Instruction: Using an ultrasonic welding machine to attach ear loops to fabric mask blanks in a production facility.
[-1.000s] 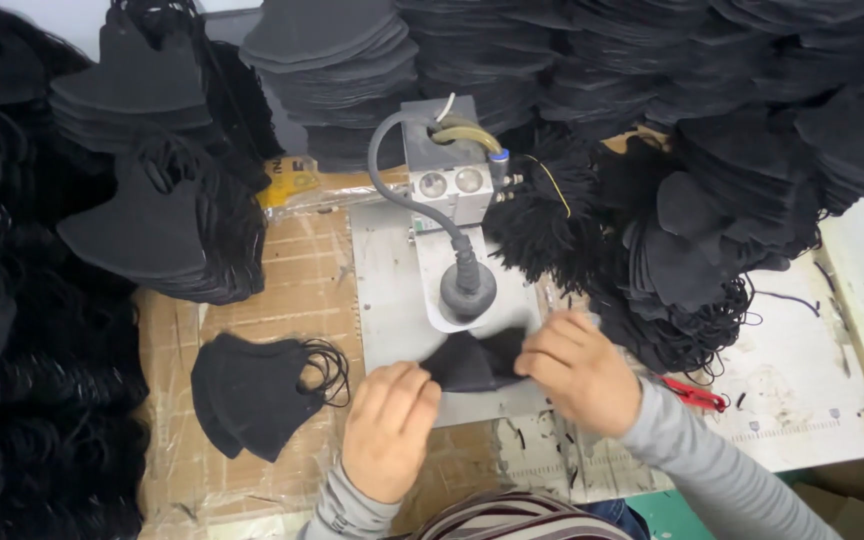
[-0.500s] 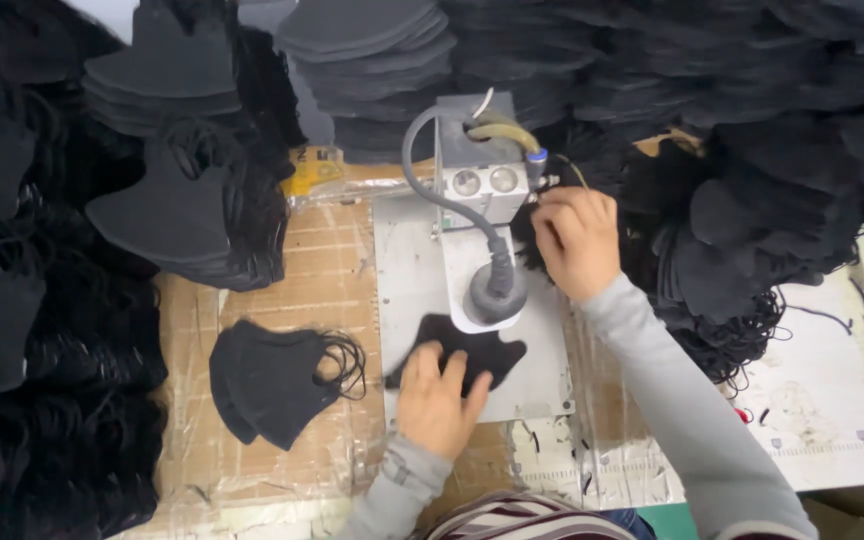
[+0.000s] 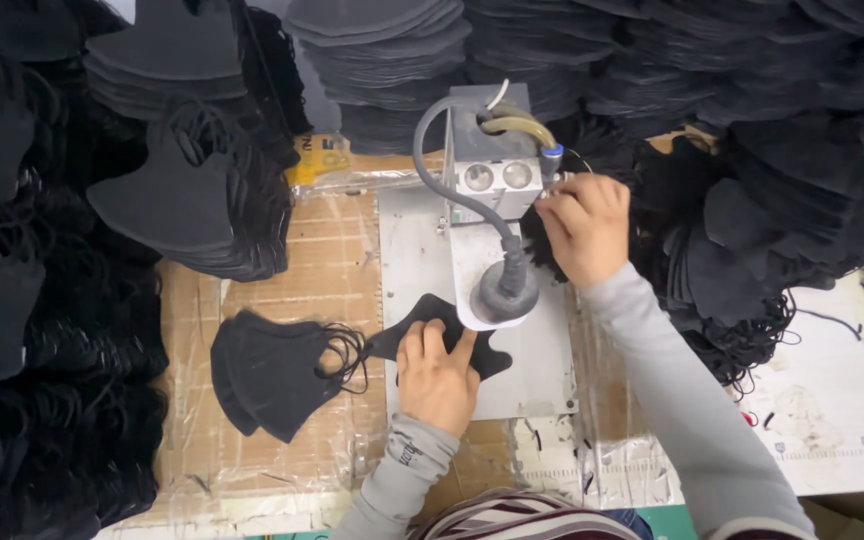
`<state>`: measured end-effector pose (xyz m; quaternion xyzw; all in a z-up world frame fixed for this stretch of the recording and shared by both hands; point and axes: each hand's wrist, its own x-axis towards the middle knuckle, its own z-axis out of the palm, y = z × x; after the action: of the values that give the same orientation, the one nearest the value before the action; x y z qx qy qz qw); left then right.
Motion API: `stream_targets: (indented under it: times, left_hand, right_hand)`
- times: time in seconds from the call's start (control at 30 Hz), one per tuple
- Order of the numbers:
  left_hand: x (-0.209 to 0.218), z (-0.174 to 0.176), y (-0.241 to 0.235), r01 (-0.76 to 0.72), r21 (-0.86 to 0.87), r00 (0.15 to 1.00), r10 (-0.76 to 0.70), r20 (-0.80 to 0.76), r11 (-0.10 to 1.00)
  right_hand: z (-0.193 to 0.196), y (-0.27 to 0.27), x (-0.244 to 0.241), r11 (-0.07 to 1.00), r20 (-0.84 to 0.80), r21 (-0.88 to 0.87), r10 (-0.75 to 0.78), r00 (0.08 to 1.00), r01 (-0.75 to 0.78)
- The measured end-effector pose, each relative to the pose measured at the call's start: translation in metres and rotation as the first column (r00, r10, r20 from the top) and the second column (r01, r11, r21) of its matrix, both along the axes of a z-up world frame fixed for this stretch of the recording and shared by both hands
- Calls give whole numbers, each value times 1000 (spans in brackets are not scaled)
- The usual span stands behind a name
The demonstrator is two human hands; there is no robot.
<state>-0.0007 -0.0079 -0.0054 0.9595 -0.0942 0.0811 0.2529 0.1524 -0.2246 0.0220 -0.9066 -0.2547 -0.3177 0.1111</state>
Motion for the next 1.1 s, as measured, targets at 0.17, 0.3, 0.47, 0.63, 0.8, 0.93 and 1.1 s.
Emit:
stream_targets:
  times: [0.17, 0.3, 0.47, 0.63, 0.8, 0.93, 1.1]
  left_hand:
    - [2, 1, 1, -8, -32, 1000, 8, -16, 999]
    - [0, 0, 4, -12, -25, 1000, 11, -27, 1000]
    - [-2, -2, 9, -20, -19, 1000, 20, -8, 1000]
    - [-1, 0, 12, -24, -10, 999, 24, -21, 1000]
    - [-1, -3, 13, -30, -14, 999, 29, -19, 999]
    - [1, -4, 14, -34, -15, 999, 34, -15, 999]
    - [2, -5, 15, -40, -13, 999, 40, -11, 999]
  right_hand:
    - [-4, -15, -70, 787, -376, 615, 346, 860, -47]
    - [-17, -5, -93, 639, -625, 734, 506, 595, 228]
    - [-54, 18, -95, 863, -765, 445, 226, 603, 241]
    - [-82, 24, -91, 907, -641, 404, 186, 744, 121]
    - [-92, 30, -86, 946, -496, 323, 184, 849, -16]
    - [-88, 34, -82, 939, -546, 345, 209, 811, -10]
    - [-90, 34, -78, 942, -508, 333, 216, 834, -41]
